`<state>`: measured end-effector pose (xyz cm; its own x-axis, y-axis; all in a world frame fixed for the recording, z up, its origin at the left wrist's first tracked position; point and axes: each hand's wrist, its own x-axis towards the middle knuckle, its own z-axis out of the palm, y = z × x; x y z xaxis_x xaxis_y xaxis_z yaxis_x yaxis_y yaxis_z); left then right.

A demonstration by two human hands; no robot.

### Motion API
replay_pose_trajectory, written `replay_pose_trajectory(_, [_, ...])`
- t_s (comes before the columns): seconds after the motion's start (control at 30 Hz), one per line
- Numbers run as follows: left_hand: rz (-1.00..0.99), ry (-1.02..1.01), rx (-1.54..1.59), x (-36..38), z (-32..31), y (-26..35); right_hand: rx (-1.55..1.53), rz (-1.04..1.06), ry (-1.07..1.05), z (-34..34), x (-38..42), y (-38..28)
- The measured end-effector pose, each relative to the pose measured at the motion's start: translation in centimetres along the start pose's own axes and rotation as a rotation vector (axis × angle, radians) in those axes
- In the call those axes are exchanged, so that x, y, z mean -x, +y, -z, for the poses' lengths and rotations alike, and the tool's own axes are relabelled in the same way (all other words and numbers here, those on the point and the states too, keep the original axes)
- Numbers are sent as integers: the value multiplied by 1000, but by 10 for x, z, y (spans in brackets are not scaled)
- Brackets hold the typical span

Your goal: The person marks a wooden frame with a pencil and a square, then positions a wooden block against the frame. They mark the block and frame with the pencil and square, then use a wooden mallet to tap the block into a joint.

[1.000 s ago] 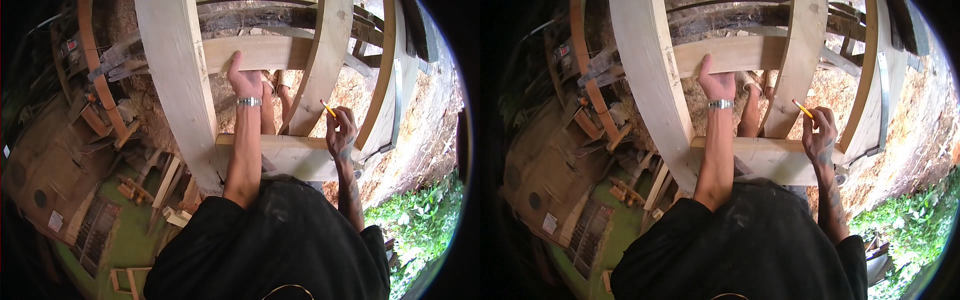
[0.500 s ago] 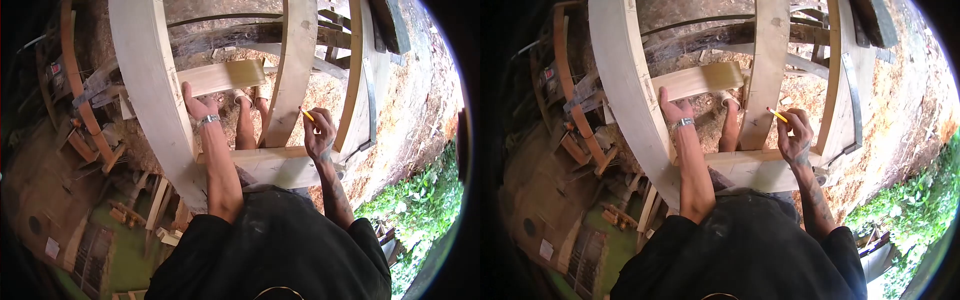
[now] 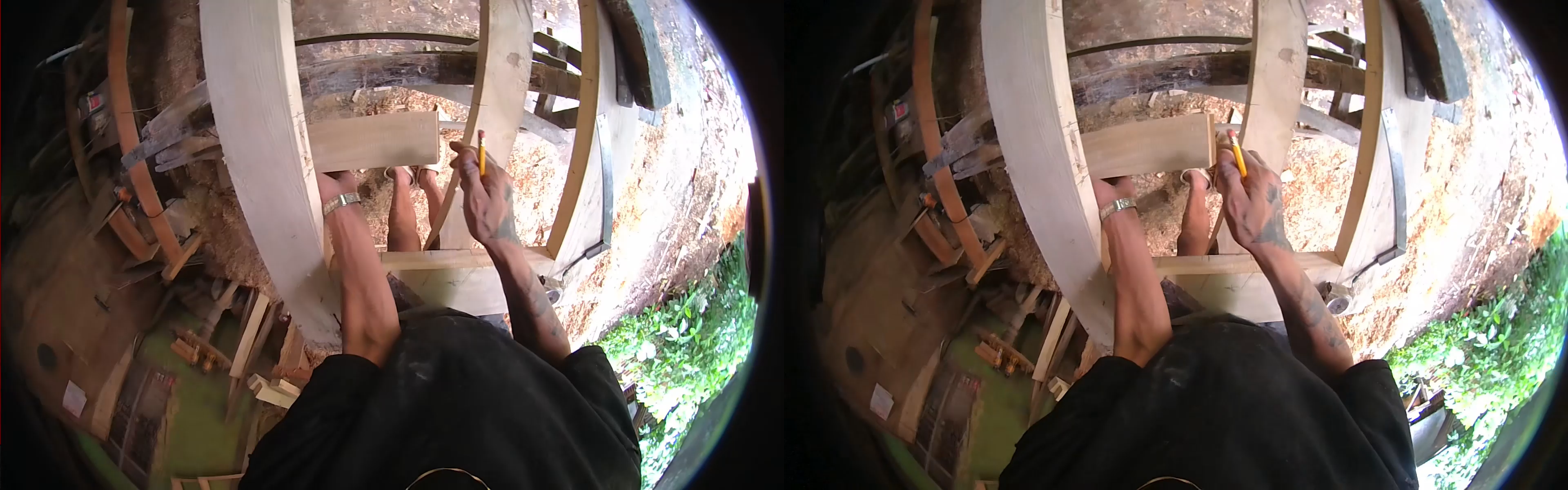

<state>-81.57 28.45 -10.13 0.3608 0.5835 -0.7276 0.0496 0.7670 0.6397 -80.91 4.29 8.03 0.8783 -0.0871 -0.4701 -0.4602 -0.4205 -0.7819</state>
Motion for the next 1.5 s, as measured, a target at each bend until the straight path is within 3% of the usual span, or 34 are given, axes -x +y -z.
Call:
replay_pose_trajectory(0.1, [59, -257, -31, -20, 26, -7, 86, 57, 90, -7, -1, -3])
replay_pose_trajectory(0.23, [149, -471, 164, -31, 47, -13, 103, 177, 159, -17, 2, 8])
replay_pose_trajectory(0.43, [308, -822, 398, -44, 65, -20, 149, 174, 184, -12, 8, -4])
replay_pose_trajectory(0.53, [246, -889, 330, -45, 76, -26, 194, 234, 234, -14, 5, -4])
replay_pose_trajectory(0.6, [-309, -757, -595, -39, 74, -32, 105, 123, 150, -10, 8, -11])
replay_pose_trajectory(0.63, [47, -846, -33, -39, 75, -34, 64, 67, 107, -8, 8, -15])
replay_pose_trajectory(0.67, [423, -806, 516, -31, 66, -30, -6, 156, 200, -10, 7, -10])
replay_pose_trajectory(0.77, [342, -784, 436, -4, 51, -22, -12, 142, 145, 4, 16, -5])
replay_pose_trajectory(0.87, [321, -466, 346, 60, 15, -10, -62, 63, 162, 15, 27, 0])
replay_pose_trajectory(0.93, [332, -505, 361, 58, 21, -21, -127, 2, 161, 24, 37, 6])
replay_pose_trajectory(1.03, [391, -572, 386, 63, 29, -38, -401, 107, 290, 25, 52, 17])
replay_pose_trajectory(1.17, [361, -654, 330, 86, 35, -55, -318, 55, 374, 45, 88, 37])
replay_pose_trajectory(1.27, [265, -393, 18, 134, 13, -45, -354, 24, 426, 58, 116, 50])
replay_pose_trajectory(1.37, [353, -376, -47, 173, 0, -35, -324, 38, 476, 74, 146, 71])
replay_pose_trajectory(1.5, [321, -339, -241, 202, 28, -49, -395, 101, 427, 101, 189, 85])
